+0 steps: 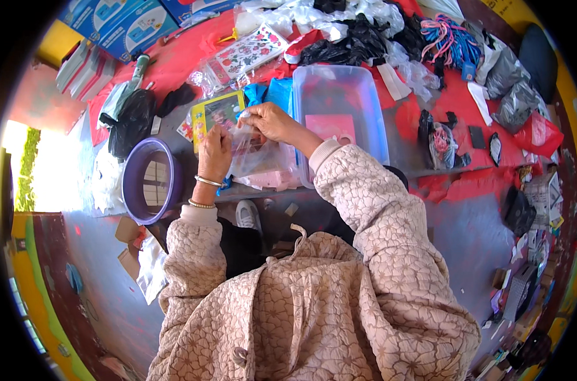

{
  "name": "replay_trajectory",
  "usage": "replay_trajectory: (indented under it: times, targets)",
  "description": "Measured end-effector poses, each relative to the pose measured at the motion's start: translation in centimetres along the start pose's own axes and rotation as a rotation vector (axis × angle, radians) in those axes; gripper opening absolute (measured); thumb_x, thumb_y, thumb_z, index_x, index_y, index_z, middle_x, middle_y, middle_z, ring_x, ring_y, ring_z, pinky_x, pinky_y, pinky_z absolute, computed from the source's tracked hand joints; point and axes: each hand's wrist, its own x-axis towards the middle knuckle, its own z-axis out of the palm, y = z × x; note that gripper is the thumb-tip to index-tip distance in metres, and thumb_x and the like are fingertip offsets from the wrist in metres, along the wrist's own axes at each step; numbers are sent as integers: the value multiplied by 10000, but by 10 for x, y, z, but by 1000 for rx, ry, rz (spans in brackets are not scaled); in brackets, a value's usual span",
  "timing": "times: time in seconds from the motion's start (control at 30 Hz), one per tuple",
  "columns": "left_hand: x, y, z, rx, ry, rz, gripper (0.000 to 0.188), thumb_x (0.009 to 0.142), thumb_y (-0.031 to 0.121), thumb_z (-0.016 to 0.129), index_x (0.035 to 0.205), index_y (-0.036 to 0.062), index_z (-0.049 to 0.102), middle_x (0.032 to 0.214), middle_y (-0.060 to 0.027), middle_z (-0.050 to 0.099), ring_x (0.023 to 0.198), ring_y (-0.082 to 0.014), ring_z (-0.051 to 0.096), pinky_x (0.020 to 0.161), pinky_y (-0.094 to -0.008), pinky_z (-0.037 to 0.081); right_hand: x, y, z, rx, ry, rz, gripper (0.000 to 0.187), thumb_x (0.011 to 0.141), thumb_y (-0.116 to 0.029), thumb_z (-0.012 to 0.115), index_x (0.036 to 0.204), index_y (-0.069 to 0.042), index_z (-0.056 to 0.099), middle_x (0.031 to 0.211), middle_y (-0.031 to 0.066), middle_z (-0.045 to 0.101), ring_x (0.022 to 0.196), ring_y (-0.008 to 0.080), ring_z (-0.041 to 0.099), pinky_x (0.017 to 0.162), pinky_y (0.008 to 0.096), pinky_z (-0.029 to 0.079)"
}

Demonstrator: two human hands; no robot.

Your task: The person organizes small items on a cluttered table. They repeatedly pick up small boxes and plastic-wrapped items, wipe them with a cloth, and place them into a clear plastic container. The person also handles a pink patterned item and a small plastic bag during the process.

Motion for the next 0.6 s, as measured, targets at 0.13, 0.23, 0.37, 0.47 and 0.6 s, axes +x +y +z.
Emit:
replay_trajectory:
  times: [0.13, 0.23, 0.37, 0.47, 0.6]
  targets:
    - [-6, 6, 11, 57, -47, 85, 56, 730, -31, 482, 754, 2, 444, 688, -183, 506, 685, -374, 507, 585, -419, 407, 4, 14, 4, -111, 123, 9, 224, 857, -191, 497, 742, -22, 589, 594, 40, 533, 471, 106, 498, 451, 263, 412]
    - [-8, 1, 16, 7, -27, 94, 67, 714, -20, 504, 761, -5, 458, 669, -171, 513, 653, -343, 523, 570, -393, 419, 6, 19, 7, -168, 178, -82, 234, 843, -172, 484, 712, -5, 580, 603, 67, 547, 483, 130, 508, 470, 276, 412]
    - [-2, -2, 17, -95, -128, -206, 113, 673, -15, 543, 764, -27, 477, 641, -157, 548, 559, -268, 549, 533, -354, 436, 8, 23, 5, -217, 281, -196, 224, 828, -157, 478, 714, 0, 590, 627, 109, 566, 541, 187, 533, 522, 306, 421]
    - [1, -4, 20, -390, -37, -411, 134, 656, -35, 540, 787, -28, 512, 639, -114, 581, 506, -174, 565, 461, -287, 440, 8, 22, 8, -201, 315, -183, 224, 798, -172, 496, 708, 2, 602, 671, 175, 591, 646, 315, 578, 595, 375, 441]
    - [-2, -14, 19, -556, -82, -403, 201, 690, -16, 519, 884, -4, 568, 637, -88, 579, 526, -152, 573, 475, -266, 451, 15, 28, 17, -318, 344, -280, 209, 790, -186, 517, 728, -1, 592, 696, 195, 580, 655, 333, 572, 589, 382, 437]
